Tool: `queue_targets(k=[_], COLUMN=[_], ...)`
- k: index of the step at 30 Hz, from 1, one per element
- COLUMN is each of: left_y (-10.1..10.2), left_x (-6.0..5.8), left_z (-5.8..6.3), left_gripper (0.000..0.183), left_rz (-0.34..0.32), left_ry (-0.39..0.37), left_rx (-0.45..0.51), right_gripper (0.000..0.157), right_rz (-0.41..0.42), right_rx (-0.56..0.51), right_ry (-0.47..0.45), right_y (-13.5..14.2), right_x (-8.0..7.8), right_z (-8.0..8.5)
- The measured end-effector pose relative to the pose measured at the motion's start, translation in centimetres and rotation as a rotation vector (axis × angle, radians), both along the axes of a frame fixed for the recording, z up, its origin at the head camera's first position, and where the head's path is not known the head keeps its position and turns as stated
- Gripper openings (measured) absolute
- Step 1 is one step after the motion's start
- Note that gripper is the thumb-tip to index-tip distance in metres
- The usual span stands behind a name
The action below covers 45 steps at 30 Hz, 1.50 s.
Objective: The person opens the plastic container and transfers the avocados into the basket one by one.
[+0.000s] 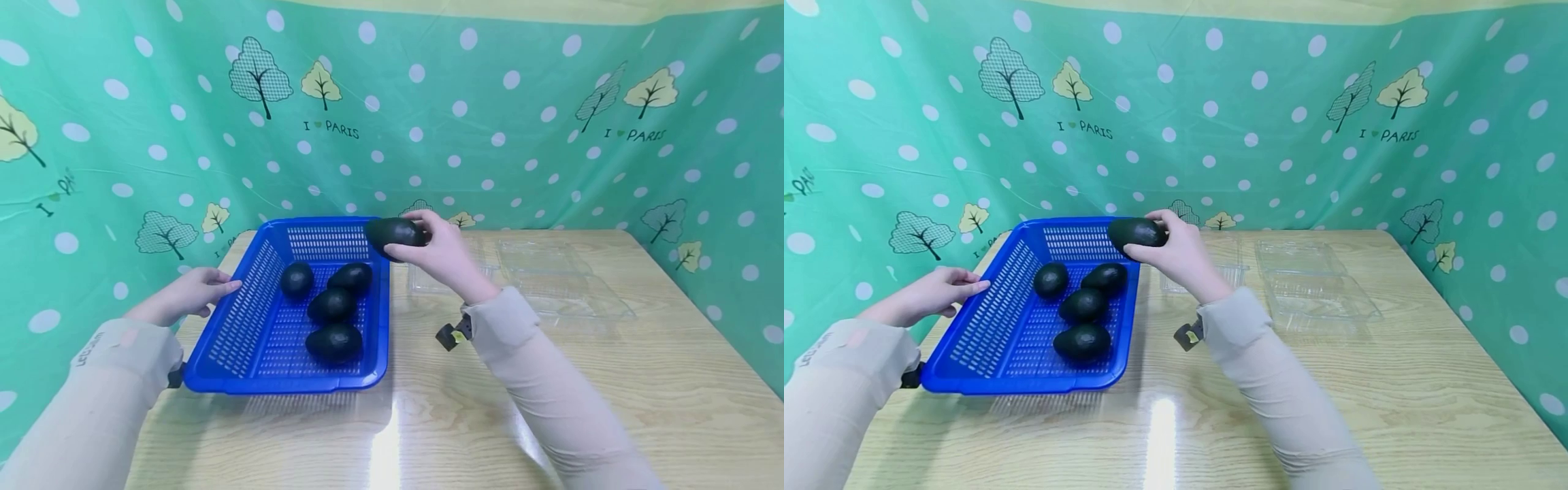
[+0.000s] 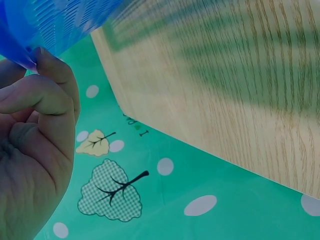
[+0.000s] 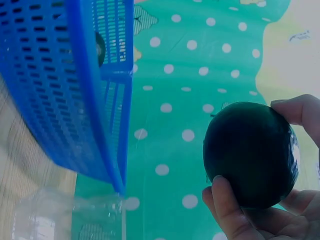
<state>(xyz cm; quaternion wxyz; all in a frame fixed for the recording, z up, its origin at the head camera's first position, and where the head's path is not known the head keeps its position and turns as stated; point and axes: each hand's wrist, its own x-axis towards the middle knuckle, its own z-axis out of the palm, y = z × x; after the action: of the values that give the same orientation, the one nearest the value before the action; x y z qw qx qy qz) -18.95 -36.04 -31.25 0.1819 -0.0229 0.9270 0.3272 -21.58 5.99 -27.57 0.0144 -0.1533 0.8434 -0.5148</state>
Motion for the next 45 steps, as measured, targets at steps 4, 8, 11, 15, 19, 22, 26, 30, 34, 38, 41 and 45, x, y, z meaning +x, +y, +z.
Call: queue_targets(k=[4,8,11,15,19,22,26,30,34,38,41,45], left_y=[0.0,0.0,0.0,0.0,0.0,0.0,0.0,0.0,-0.1,-0.2,-0.2,-0.2], left_x=[0.0,0.0,0.0,0.0,0.0,0.0,0.1,0.1,0.1,0.1,0.1,0.1], left_z=[0.1,0.1,0.1,0.0,0.0,-0.1,0.0,0.0,-0.1,-0.1,-0.1,-0.1], left_gripper=[0.067,0.067,0.068,0.07,0.07,0.07,0.069,0.068,0.067,0.067,0.067,0.067], left_rz=[-0.002,-0.002,-0.002,0.001,0.007,0.01,0.007,0.005,0.003,0.001,-0.003,-0.006], left_ry=[0.0,0.0,0.006,0.005,0.003,0.003,-0.002,-0.009,-0.011,-0.013,-0.013,-0.012], left_rx=[0.006,0.008,0.002,-0.003,0.0,0.006,0.013,0.023,0.026,0.025,0.026,0.026], right_gripper=[0.062,0.062,0.064,0.064,0.063,0.064,0.065,0.065,0.063,0.063,0.065,0.063], right_rz=[0.031,0.053,0.072,0.089,0.1,0.108,0.12,0.15,0.181,0.204,0.218,0.228], right_rx=[-0.003,0.019,0.034,0.069,0.096,0.109,0.128,0.126,0.124,0.128,0.119,0.114], right_ry=[0.01,0.019,0.023,0.039,0.049,0.045,0.039,0.03,0.021,0.011,0.01,0.008], right_y=[-1.2,-2.3,-3.1,-4.2,-5.1,-5.8,-6.9,-8.1,-9.5,-10.8,-11.5,-12.3], right_x=[-0.2,-0.3,-0.3,-0.3,-0.5,-0.6,-0.6,-0.7,-0.7,-0.8,-0.8,-0.8], right_z=[0.1,0.4,0.7,1.1,1.2,1.2,1.1,1.0,0.6,0.0,-0.5,-1.2])
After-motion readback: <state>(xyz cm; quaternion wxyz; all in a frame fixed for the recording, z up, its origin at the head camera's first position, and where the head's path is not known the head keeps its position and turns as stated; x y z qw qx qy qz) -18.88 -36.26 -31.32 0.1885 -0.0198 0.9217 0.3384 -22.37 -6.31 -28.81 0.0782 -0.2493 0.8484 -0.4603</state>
